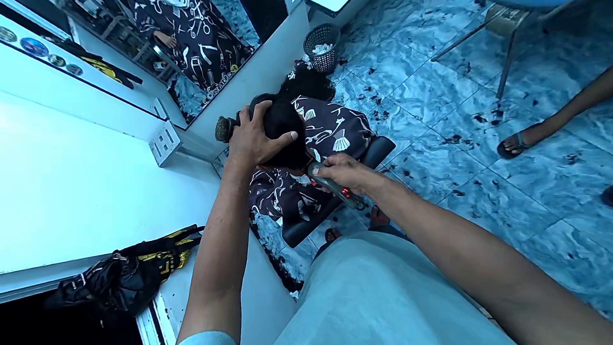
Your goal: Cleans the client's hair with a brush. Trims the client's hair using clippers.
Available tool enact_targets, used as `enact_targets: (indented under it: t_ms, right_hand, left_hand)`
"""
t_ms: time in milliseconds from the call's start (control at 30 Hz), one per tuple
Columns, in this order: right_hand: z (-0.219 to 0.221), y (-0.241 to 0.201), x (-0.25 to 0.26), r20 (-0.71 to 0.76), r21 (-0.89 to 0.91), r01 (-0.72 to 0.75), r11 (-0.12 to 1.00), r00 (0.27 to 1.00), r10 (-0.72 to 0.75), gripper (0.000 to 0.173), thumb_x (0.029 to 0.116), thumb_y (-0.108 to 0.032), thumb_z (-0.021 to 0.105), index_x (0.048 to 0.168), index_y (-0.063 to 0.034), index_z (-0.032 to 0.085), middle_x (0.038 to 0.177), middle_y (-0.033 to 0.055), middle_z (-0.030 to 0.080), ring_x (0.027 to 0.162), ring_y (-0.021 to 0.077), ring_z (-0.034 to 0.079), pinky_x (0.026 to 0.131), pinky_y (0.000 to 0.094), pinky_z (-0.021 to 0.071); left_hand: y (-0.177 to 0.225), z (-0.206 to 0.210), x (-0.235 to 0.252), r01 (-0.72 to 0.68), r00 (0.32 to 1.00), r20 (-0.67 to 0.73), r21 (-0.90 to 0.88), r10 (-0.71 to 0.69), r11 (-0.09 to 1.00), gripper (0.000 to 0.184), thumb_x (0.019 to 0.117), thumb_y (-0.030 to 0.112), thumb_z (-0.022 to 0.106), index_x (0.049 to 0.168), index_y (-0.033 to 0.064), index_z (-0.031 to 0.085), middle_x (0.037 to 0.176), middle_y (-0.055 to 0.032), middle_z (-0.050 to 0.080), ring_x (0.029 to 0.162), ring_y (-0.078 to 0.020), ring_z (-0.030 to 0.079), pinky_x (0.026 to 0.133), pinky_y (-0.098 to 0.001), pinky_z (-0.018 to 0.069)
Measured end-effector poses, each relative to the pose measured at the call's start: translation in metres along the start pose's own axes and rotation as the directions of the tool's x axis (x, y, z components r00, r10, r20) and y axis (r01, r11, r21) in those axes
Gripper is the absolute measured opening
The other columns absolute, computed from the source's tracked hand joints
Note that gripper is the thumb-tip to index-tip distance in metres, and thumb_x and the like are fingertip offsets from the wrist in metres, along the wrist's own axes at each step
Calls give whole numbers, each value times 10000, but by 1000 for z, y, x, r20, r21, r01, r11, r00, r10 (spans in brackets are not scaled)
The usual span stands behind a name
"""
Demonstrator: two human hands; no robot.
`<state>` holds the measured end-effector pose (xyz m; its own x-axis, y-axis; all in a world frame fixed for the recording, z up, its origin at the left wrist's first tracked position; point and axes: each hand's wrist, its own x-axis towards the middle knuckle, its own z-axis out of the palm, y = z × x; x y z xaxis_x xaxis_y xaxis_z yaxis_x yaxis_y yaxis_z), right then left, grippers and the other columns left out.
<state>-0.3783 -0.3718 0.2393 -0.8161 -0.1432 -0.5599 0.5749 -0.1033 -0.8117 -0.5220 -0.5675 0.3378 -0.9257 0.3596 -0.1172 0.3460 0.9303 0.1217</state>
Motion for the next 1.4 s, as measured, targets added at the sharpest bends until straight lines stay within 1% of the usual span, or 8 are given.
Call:
enact_targets:
  t_ms: [167, 733, 800, 867, 967, 1133, 1300, 1400]
  right_hand:
    - [-6, -14, 7, 101, 110, 256, 960, 958, -267, 308, 990, -191, 676, 1221, 7, 631, 1031, 168, 708, 864, 249, 717, 782, 405, 622]
    - [4, -45, -5, 106, -33, 412, 910, 907, -407, 318, 936, -184, 737, 1195, -17, 657, 1042, 113, 716, 895, 178, 710, 803, 350, 611]
    - [5, -35, -10, 153, -29, 330, 944, 934, -322, 310, 966, -229, 713, 1179, -11, 658, 991, 127, 719, 819, 196, 711, 746, 373, 620]
    - [9, -17, -15, 69, -15, 41, 999, 997, -40, 355, 999, -320, 686, 1083, 22, 640, 852, 175, 701, 630, 248, 695, 578, 401, 617]
    - [12, -5, -16, -26, 125, -220, 967, 974, 225, 409, 999, -376, 678, 1096, 18, 627, 865, 183, 694, 632, 278, 709, 567, 434, 631]
    - [22, -3, -3, -64, -40, 130, 991, 989, -132, 419, 967, -323, 717, 1208, -3, 597, 996, 165, 698, 796, 262, 720, 723, 446, 632]
    - [29, 2, -11, -108, 118, -21, 993, 994, 34, 362, 987, -315, 708, 1136, -7, 593, 898, 176, 687, 654, 271, 691, 579, 415, 612]
    - [31, 1, -11, -98, -30, 246, 969, 964, -248, 396, 971, -328, 704, 1272, -97, 593, 1052, 109, 698, 816, 232, 694, 722, 420, 594]
  left_hand:
    - [-2, 1, 2, -8, 1000, -5, 13, 8, 1000, 1074, 676, 928, 587, 1566, 370, 364, 1615, -148, 358, 1289, -439, 534, 913, -677, 495]
    - [-4, -1, 6, -21, 999, 32, 3, 21, 1000, 1053, 708, 872, 655, 1574, 359, 343, 1612, -166, 348, 1250, -446, 556, 920, -671, 488]
    - [-5, -2, 6, -18, 999, 51, -13, 19, 1000, 1083, 688, 909, 628, 1577, 361, 341, 1609, -173, 358, 1253, -449, 562, 927, -685, 491]
    - [-8, -5, 10, -29, 997, 75, -23, 31, 999, 1082, 705, 959, 524, 1584, 358, 336, 1612, -176, 361, 1272, -443, 558, 941, -694, 482]
    - [-15, -12, 17, -70, 986, 142, -84, 82, 994, 966, 812, 927, 399, 1591, 361, 332, 1625, -144, 363, 1333, -391, 544, 992, -690, 470]
    - [-22, -19, 26, -134, 965, 213, -105, 154, 985, 1067, 744, 930, 518, 1614, 358, 286, 1631, -153, 349, 1382, -350, 509, 1043, -657, 453]
    - [-25, -18, 29, -157, 956, 235, -92, 175, 983, 1175, 661, 908, 642, 1623, 359, 249, 1622, -168, 344, 1373, -348, 510, 1037, -639, 465]
    - [-24, -20, 28, -161, 954, 243, -81, 176, 984, 1172, 673, 868, 677, 1629, 352, 237, 1617, -183, 341, 1361, -362, 518, 1024, -648, 470]
